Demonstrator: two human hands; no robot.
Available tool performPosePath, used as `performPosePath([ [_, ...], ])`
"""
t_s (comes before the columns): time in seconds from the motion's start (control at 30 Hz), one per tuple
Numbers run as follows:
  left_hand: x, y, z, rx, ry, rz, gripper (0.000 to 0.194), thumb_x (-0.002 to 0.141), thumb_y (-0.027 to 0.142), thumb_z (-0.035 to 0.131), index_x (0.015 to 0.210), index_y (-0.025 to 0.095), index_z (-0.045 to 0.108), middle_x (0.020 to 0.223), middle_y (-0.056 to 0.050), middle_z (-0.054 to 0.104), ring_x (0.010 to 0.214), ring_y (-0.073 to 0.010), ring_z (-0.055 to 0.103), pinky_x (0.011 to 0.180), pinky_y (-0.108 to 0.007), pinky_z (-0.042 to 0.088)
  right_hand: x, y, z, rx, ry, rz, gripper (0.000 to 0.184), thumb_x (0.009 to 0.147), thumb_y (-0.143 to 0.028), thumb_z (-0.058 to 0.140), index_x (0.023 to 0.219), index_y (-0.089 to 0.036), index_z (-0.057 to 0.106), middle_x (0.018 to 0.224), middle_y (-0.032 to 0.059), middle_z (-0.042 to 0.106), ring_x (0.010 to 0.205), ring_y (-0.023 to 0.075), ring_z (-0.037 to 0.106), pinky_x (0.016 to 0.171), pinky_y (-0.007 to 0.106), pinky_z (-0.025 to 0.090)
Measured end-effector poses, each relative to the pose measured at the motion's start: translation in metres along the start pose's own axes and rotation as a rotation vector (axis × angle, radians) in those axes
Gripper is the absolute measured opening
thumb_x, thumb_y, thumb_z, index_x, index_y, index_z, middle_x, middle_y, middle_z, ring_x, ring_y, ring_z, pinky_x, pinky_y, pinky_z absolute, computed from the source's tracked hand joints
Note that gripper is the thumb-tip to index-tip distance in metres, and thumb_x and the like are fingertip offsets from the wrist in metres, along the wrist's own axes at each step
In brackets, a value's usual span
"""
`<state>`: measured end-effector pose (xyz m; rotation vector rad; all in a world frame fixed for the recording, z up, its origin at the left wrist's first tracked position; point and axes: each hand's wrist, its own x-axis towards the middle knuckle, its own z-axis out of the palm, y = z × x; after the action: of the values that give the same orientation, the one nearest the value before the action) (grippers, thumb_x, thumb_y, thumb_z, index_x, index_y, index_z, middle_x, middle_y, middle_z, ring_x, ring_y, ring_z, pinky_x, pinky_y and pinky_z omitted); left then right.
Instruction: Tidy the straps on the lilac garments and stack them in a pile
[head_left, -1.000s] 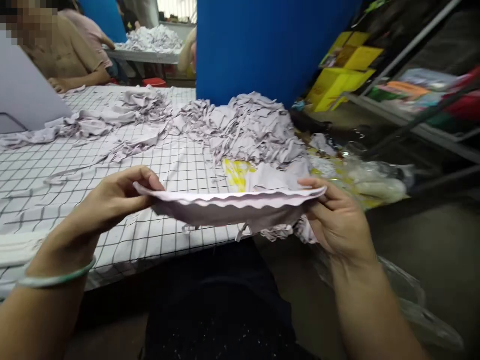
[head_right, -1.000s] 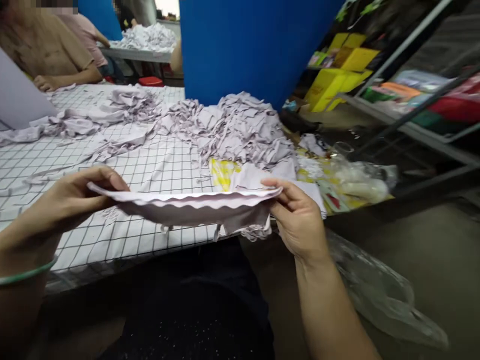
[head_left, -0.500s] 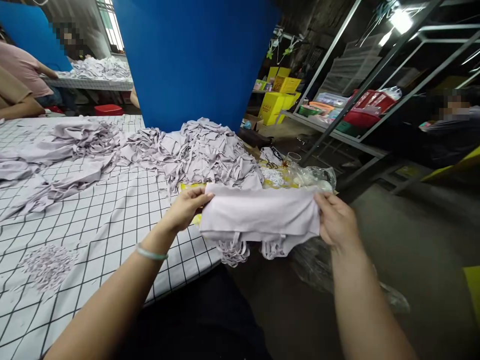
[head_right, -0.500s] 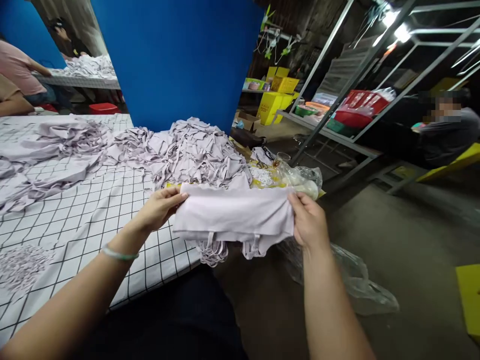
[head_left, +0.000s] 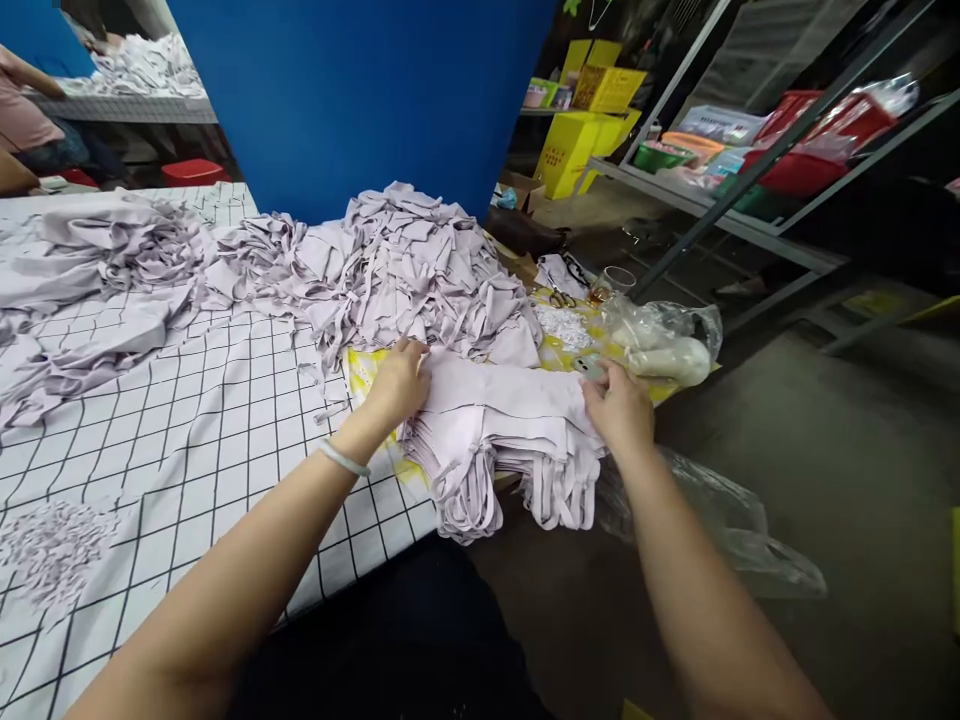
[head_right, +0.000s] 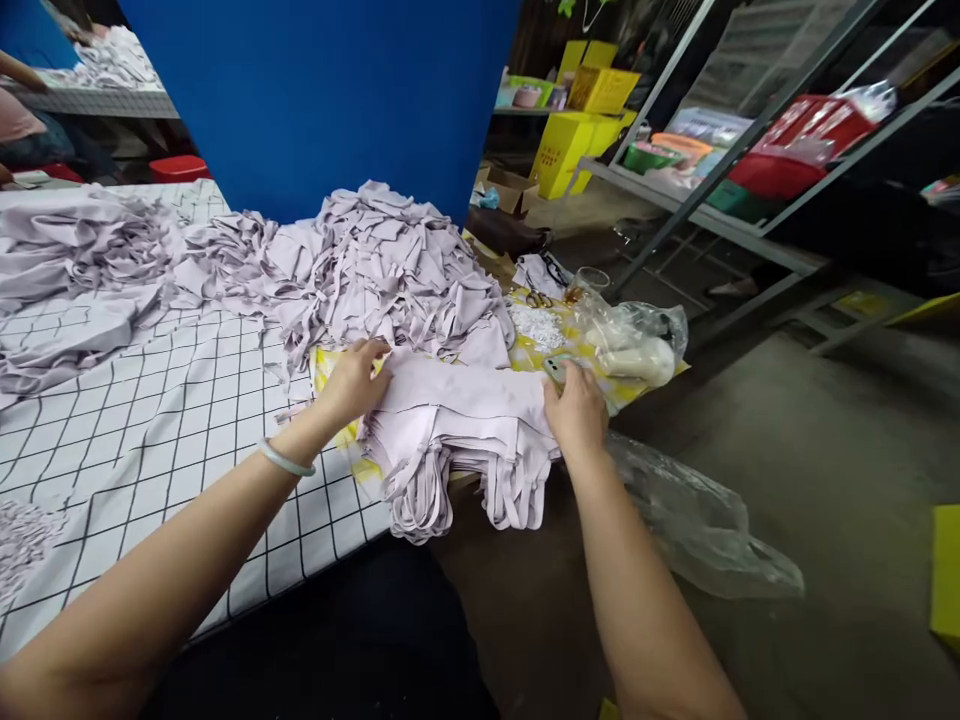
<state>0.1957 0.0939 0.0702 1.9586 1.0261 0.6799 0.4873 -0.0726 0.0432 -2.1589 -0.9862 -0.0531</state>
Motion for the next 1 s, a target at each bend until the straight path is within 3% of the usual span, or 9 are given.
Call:
performPosePath([
  [0.17, -0.018, 0.001, 0.019, 0.620, -0.265, 0.278, 0.052, 0.100, 0.037, 0.040, 0.150, 0.022, 0.040, 0.163, -0.009, 0.031, 0.153, -0.0332, 0.017, 0.122, -0.062, 0.007, -0.008, 0.004, 0.015, -0.292, -0.293, -0.322, 0.062, 0.096, -0.047, 0.031, 0.149, -0.017, 0.041, 0.153, 0.0155, 0.046, 0.146, 0.0314, 0.035, 0.117, 0.054, 0.031],
  [0.33, -0.037, -0.003, 0.015, 0.611, -0.348, 0.175, 0.062, 0.100, 0.047, 0.037, 0.157, 0.023, 0.028, 0.167, -0.010, 0.017, 0.154, -0.0334, 0.010, 0.122, -0.064, 0.004, -0.012, 0.045, 0.028, -0.324, -0.420, -0.334, 0.070, 0.092, -0.057, 0.025, 0.151, -0.023, 0.040, 0.155, 0.0144, 0.044, 0.147, 0.0340, 0.035, 0.113, 0.059, 0.036],
  [0.43, -0.061, -0.006, -0.014, 0.452, -0.311, 0.113, 0.074, 0.095, 0.052, 0.048, 0.158, 0.021, 0.023, 0.167, -0.013, 0.010, 0.154, -0.0346, 0.003, 0.122, -0.065, 0.004, 0.010, 0.027, 0.028, -0.452, -0.322, -0.349, 0.068, 0.084, -0.061, 0.037, 0.141, -0.027, 0.054, 0.149, 0.0195, 0.050, 0.140, 0.0467, 0.041, 0.104, 0.073, 0.034],
  [0.53, -0.095, -0.013, -0.049, 0.260, -0.213, -0.007, 0.073, 0.096, 0.051, 0.047, 0.159, 0.023, 0.022, 0.168, -0.011, 0.008, 0.154, -0.0334, -0.001, 0.122, -0.065, 0.006, 0.023, -0.067, 0.043, -0.446, -0.232, -0.564, 0.060, 0.083, -0.052, 0.045, 0.133, -0.022, 0.061, 0.143, 0.0213, 0.056, 0.135, 0.0471, 0.046, 0.105, 0.070, 0.033],
  [0.63, -0.122, -0.021, -0.080, 0.134, -0.099, -0.089, 0.068, 0.099, 0.050, 0.042, 0.159, 0.023, 0.023, 0.167, -0.010, 0.013, 0.154, -0.0319, 0.000, 0.123, -0.063, 0.010, 0.002, -0.209, 0.093, -0.244, -0.593, -0.875, 0.046, 0.092, -0.044, 0.043, 0.127, -0.022, 0.064, 0.129, 0.0143, 0.067, 0.120, 0.0313, 0.061, 0.102, 0.048, 0.046],
  [0.7, -0.136, -0.028, -0.095, 0.086, -0.034, -0.080, 0.066, 0.099, 0.051, 0.043, 0.158, 0.026, 0.025, 0.167, -0.009, 0.016, 0.154, -0.0317, 0.003, 0.123, -0.062, 0.014, -0.025, -0.298, 0.143, -0.265, -0.844, -0.919, 0.032, 0.093, -0.038, 0.049, 0.114, -0.026, 0.069, 0.116, 0.0078, 0.073, 0.107, 0.0241, 0.066, 0.092, 0.035, 0.051],
  [0.77, -0.151, -0.041, -0.105, 0.054, 0.022, -0.055, 0.065, 0.098, 0.051, 0.045, 0.157, 0.031, 0.027, 0.166, -0.006, 0.020, 0.154, -0.0316, 0.008, 0.123, -0.062, 0.019, -0.046, -0.365, 0.194, -0.311, -0.840, -0.897, 0.023, 0.088, -0.038, 0.059, 0.100, -0.022, 0.071, 0.100, 0.0084, 0.074, 0.090, 0.0235, 0.068, 0.079, 0.032, 0.052],
  [0.87, -0.178, -0.072, -0.117, 0.046, 0.115, -0.034, 0.062, 0.097, 0.050, 0.049, 0.155, 0.039, 0.031, 0.164, -0.003, 0.027, 0.153, -0.0320, 0.018, 0.121, -0.063, 0.026, -0.044, -0.420, 0.247, -0.346, -0.659, -0.808, 0.042, 0.089, -0.041, 0.060, 0.121, -0.014, 0.061, 0.127, 0.0207, 0.063, 0.108, 0.0291, 0.061, 0.082, 0.036, 0.049],
  [1.0, -0.214, -0.109, -0.135, 0.017, 0.243, -0.110, 0.053, 0.095, 0.047, 0.053, 0.148, 0.045, 0.042, 0.158, -0.001, 0.041, 0.149, -0.0318, 0.031, 0.119, -0.061, 0.033, 0.009, -0.433, 0.258, -0.405, -0.495, -0.655, 0.051, 0.094, -0.038, 0.055, 0.132, -0.004, 0.051, 0.137, 0.0320, 0.050, 0.121, 0.0353, 0.052, 0.090, 0.044, 0.044],
])
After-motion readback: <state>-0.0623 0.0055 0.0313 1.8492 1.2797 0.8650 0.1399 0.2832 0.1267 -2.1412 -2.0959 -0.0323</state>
